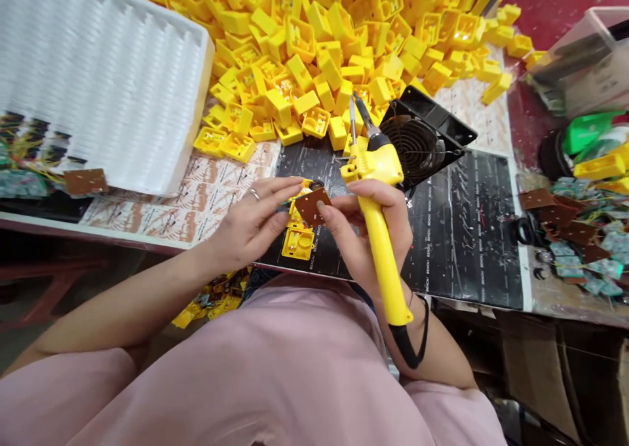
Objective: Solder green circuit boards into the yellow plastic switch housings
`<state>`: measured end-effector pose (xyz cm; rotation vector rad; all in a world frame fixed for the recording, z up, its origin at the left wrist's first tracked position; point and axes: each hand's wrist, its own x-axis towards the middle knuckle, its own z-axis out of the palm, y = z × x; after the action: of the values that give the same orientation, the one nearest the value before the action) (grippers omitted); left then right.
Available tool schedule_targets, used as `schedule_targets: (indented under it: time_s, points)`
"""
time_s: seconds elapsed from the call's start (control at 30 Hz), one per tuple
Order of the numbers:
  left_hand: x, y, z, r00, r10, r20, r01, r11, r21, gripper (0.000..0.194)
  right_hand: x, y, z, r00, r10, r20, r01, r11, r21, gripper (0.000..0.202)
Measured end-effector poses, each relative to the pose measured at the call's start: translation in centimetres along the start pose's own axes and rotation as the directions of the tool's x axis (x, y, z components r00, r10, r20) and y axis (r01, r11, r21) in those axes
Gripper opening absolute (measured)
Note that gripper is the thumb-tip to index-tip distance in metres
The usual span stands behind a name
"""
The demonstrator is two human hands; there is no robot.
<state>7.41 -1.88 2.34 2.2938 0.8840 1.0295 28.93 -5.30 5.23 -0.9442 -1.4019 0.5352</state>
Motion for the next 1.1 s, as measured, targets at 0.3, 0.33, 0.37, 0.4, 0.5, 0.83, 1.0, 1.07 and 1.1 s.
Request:
schedule_targets:
  time_s: [0.3,0.33,0.37,0.4,0.5,0.83,1.0,1.07,1.1]
  points:
    - [1.5,0.5,-0.1,0.971,-0.152,0.184,0.224,0.847,-0.482,0.045,-0.9,0.1,-0.4,0.995,-0.005,0.099,0.003,1.000,0.022,0.039]
    - [1.6,0.8,-0.3,0.957,-0.193,0.219,0.283,0.794,-0.538,0.041,-1.0,0.2,-0.4,0.996,-0.011,0.091,0.011,1.000,0.007,0.038]
    - [1.6,1.1,-0.4,0.943,-0.230,0.242,0.330,0.753,-0.570,0.039,-1.1,0.4,-0.5,0.997,-0.029,0.077,0.031,0.999,-0.029,0.038]
    - [1.7,1.5,-0.4,0.929,-0.269,0.254,0.369,0.729,-0.577,0.039,-1.2,0.5,-0.5,0.996,-0.059,0.063,0.064,0.995,-0.078,0.038]
    - [1.9,2.4,-0.2,0.901,-0.374,0.220,0.432,0.733,-0.525,0.040,-1.6,0.9,-0.4,0.983,-0.171,0.064,0.181,0.958,-0.223,0.040]
    - [2.5,2.1,-2.1,0.915,-0.393,0.087,0.403,0.894,-0.198,0.020,-2.3,0.9,-0.7,0.952,-0.221,0.211,0.277,0.917,-0.288,0.034]
    - [3.2,0.7,-7.7,0.966,-0.251,0.059,0.208,0.895,0.395,0.034,-1.6,1.7,-2.2,0.960,-0.224,0.169,0.269,0.906,-0.325,0.030]
    - [3.9,-0.4,-9.4,0.973,-0.230,0.039,0.172,0.821,0.544,0.039,-1.6,2.3,-2.9,0.952,-0.260,0.165,0.303,0.883,-0.358,0.027]
    - [4.3,-1.0,-9.8,0.973,-0.228,0.039,0.164,0.801,0.576,0.040,-1.7,2.5,-3.3,0.951,-0.262,0.163,0.305,0.878,-0.368,0.023]
